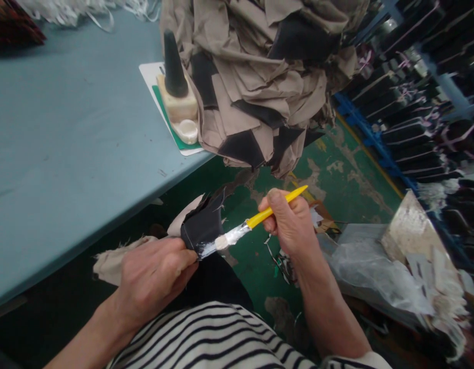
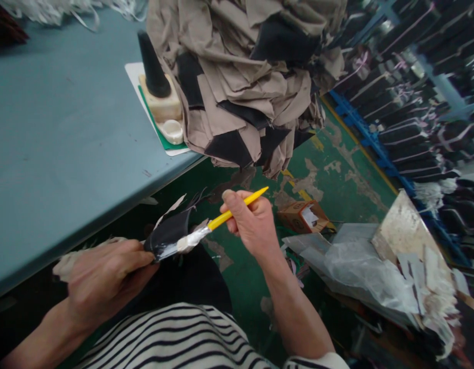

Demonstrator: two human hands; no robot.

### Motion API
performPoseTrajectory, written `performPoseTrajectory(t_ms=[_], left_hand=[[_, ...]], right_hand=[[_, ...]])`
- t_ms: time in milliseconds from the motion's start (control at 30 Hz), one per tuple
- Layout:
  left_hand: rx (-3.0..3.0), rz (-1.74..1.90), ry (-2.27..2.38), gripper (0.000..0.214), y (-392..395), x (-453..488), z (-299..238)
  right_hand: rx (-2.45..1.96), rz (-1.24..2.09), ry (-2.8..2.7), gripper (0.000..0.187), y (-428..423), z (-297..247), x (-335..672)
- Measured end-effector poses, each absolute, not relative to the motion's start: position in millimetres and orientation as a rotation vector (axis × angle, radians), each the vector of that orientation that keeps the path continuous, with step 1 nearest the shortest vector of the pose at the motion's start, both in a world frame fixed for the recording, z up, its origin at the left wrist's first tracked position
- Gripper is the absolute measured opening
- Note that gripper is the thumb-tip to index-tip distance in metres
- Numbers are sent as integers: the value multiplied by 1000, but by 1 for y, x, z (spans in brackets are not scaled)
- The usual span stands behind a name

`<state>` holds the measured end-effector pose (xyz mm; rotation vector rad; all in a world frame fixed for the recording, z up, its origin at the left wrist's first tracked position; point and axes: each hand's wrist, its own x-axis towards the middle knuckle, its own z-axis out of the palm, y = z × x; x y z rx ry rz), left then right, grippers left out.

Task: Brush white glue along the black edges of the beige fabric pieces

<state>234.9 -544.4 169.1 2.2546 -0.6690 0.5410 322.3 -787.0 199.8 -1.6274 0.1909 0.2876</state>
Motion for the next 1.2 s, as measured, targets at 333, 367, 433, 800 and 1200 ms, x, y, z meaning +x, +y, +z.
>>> performPoseTrajectory(t_ms=[333,367,433,800,1200], left_hand=[[2316,552,-670,14,-543,233,168],[2315,564,-667,14,-542,233,168],[2308,583,-662,14,-542,231,168],[2314,524,-629,12,-542,228,164],[2356,506,-489,15,-538,221,166]], right_hand=[[-1569,306,182,61,-776,198,323],[-1579,301,207,60,-780,195,322],[-1595,273,260,60,-790,190,323],[-1520,270,270,62,-773,189,317],[-1435,89,280,63,-765,198,315]])
